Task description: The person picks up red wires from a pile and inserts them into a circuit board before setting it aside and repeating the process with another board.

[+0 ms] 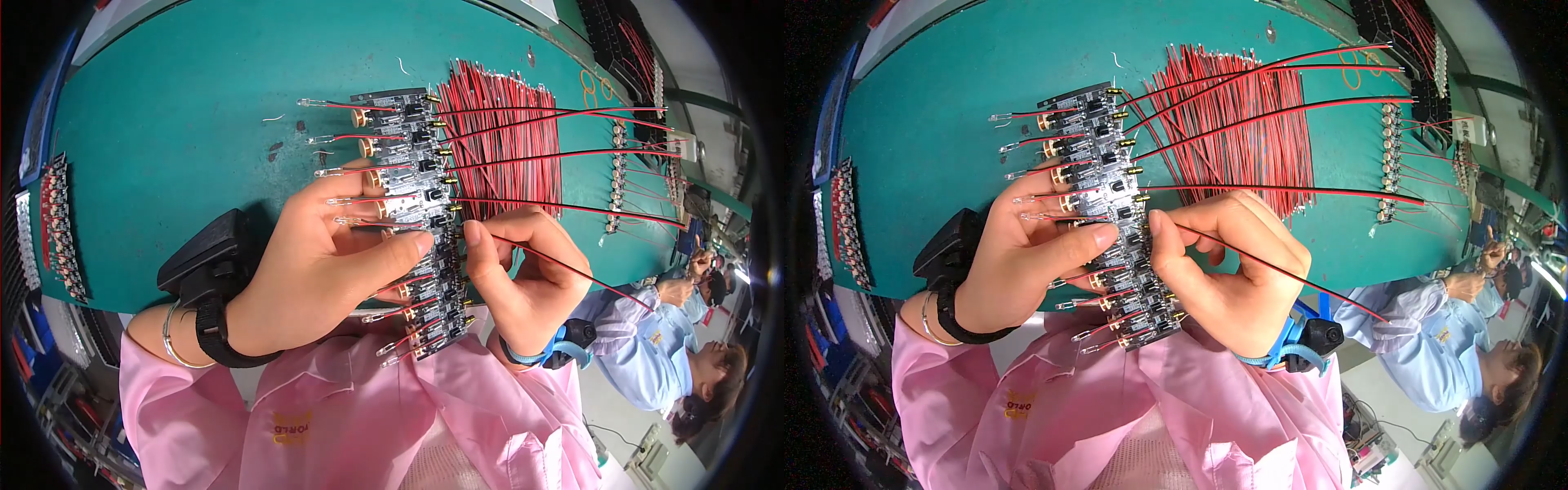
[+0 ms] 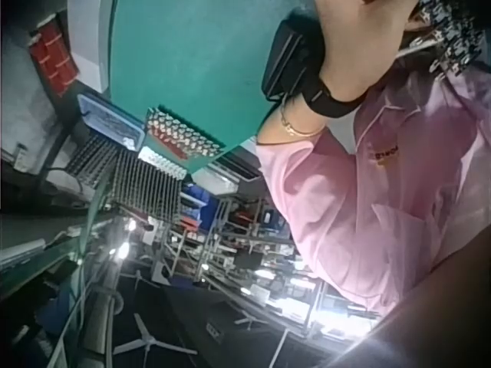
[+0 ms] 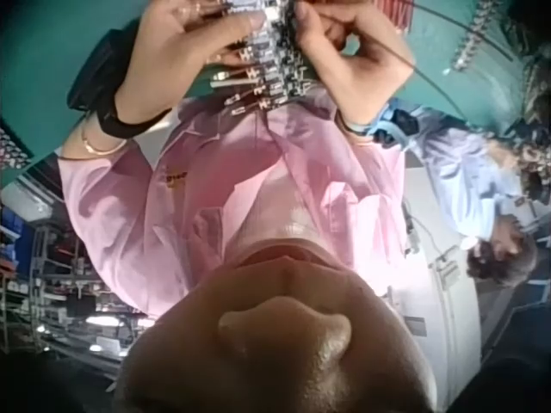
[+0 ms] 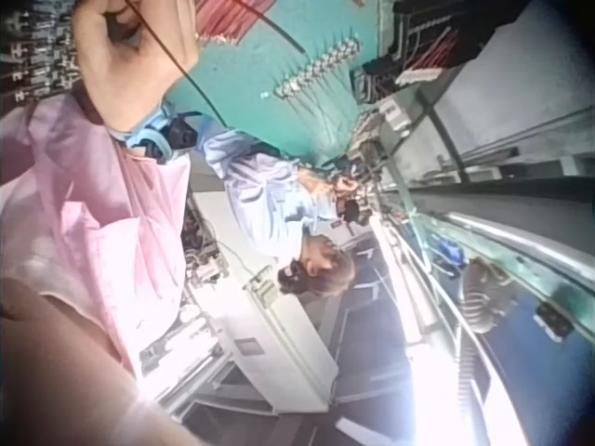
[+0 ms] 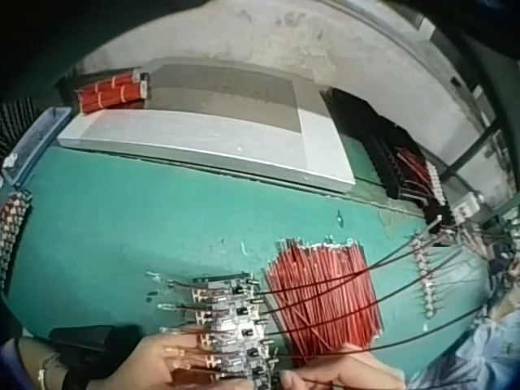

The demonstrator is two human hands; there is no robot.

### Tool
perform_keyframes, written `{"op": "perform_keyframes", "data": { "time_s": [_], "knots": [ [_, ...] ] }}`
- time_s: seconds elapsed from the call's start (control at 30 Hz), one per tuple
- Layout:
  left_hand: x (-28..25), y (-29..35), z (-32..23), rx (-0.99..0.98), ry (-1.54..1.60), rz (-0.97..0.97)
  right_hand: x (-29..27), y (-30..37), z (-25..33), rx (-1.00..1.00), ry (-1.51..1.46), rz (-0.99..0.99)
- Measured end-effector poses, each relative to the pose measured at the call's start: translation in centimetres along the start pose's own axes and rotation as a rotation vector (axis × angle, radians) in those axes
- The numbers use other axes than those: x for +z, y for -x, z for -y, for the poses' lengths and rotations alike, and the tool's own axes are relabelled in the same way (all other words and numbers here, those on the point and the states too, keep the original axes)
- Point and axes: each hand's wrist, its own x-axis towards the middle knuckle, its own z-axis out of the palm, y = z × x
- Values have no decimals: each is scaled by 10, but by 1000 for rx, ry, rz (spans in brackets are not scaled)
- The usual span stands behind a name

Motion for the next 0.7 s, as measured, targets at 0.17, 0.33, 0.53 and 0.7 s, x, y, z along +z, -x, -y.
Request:
{"op": "perform_keyframes", "data": {
  "time_s": [0.17,0.33,0.53,0.7],
  "knots": [
    [0,0,-1,-17,6,1,-1,-1,-1,-25,28,1],
    [1,-1,-2,-30,5,2,-1,-1,0,-66,45,1],
    [2,-2,-3,-23,-7,-3,-2,-3,0,-78,76,-7],
    [5,-4,-3,-5,-8,8,-4,-4,0,-93,87,-14]
  ]
}}
